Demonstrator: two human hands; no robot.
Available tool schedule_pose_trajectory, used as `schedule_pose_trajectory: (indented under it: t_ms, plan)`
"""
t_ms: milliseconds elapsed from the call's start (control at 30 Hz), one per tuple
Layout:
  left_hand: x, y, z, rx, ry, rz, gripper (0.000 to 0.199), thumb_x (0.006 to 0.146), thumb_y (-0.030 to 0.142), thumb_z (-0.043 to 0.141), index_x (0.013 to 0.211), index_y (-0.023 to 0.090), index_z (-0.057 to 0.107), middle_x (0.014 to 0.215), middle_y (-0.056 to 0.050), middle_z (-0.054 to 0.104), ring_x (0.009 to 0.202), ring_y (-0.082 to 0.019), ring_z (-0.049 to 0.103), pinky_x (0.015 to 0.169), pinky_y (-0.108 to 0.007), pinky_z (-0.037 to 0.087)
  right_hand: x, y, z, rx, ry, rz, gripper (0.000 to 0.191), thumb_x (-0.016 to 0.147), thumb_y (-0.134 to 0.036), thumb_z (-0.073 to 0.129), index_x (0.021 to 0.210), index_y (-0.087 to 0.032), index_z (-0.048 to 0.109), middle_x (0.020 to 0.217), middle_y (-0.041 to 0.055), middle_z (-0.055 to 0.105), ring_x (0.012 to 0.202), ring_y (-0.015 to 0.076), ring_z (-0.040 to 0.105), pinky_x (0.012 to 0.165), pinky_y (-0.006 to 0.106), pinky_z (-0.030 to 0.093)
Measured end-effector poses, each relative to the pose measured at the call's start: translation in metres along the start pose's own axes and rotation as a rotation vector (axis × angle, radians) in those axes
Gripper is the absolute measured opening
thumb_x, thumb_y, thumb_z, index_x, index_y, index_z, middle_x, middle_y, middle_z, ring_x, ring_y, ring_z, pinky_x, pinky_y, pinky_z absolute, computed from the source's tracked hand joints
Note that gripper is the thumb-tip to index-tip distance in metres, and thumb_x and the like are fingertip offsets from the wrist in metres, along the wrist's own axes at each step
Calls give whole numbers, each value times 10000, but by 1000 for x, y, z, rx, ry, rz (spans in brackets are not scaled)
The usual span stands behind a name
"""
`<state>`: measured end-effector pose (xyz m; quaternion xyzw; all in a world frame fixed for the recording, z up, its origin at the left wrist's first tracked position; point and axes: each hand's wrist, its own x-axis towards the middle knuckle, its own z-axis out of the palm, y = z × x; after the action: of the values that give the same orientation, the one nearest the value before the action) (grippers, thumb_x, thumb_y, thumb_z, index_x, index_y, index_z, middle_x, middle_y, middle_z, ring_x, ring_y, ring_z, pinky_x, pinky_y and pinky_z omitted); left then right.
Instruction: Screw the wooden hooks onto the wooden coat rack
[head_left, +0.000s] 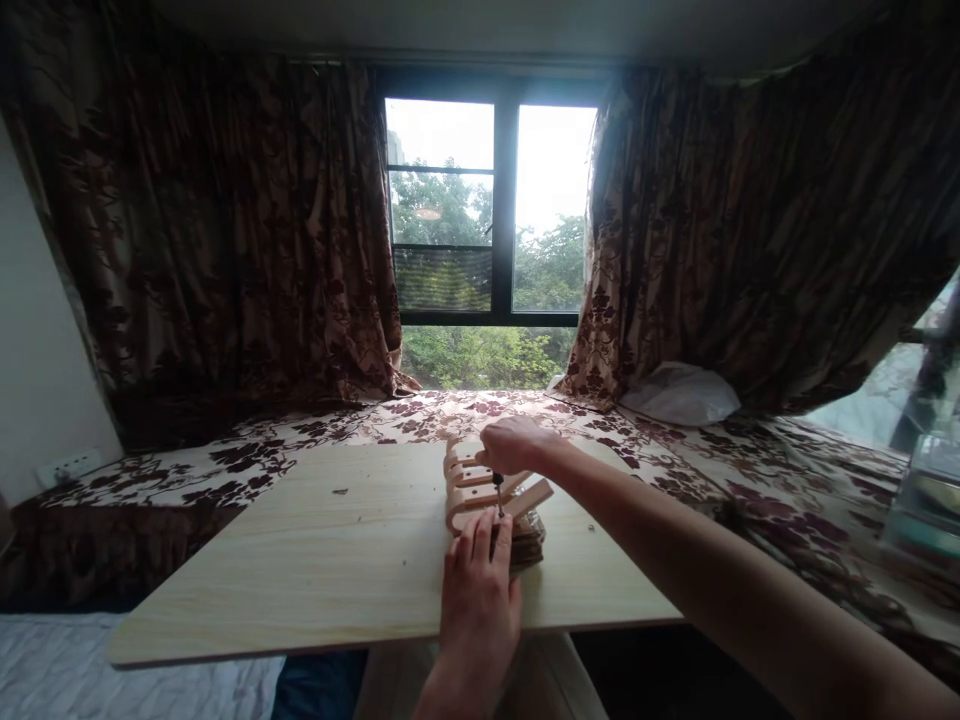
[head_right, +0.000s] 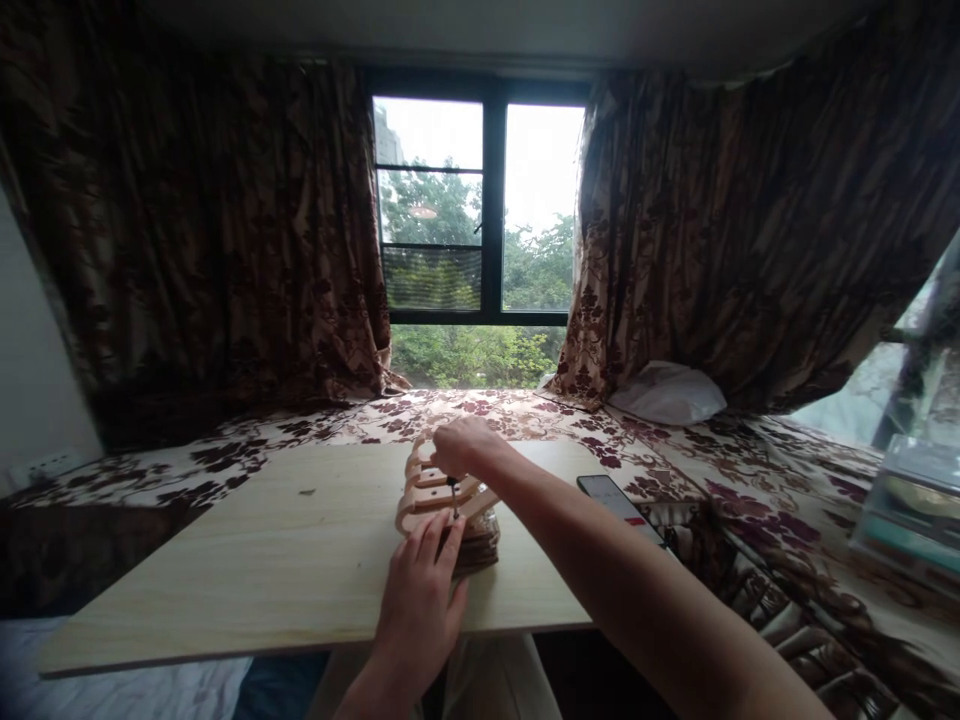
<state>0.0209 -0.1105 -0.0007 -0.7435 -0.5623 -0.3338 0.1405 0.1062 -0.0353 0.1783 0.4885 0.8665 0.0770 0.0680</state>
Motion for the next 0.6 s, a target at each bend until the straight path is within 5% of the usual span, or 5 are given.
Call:
schedule_pose_trajectory:
  t_ms: [167, 433, 600]
  plan:
    - [0, 0, -1, 13, 13, 11, 564, 760, 152, 542, 1318, 200, 475, 1371, -71, 483, 1267, -260, 388, 1046, -426, 345, -7, -1, -8, 18, -28, -114, 252, 914, -335, 534, 1076, -154, 596, 1048, 64, 619, 877, 170, 609, 756, 366, 517]
    - [0, 2, -3, 19, -9, 12, 566, 775, 158, 555, 1331, 195, 457, 1394, -74, 456, 1288, -253, 366, 1073, -416, 313, -6, 4, 8, 6, 37, 2, 282, 916, -346, 528, 1115, -153, 581, 1100, 77, 602, 926, 187, 601, 783, 388, 510]
    - [2, 0, -3, 38, -2, 34, 574, 758, 131, 539, 1324, 189, 466, 1387, -72, 469, 1284, -242, 380, 1071, -403, 323, -6, 13, 0, 25, 3, -32, 271, 914, -349, 531, 1088, -152, 593, 1055, 66, 617, 879, 174, 610, 754, 369, 517]
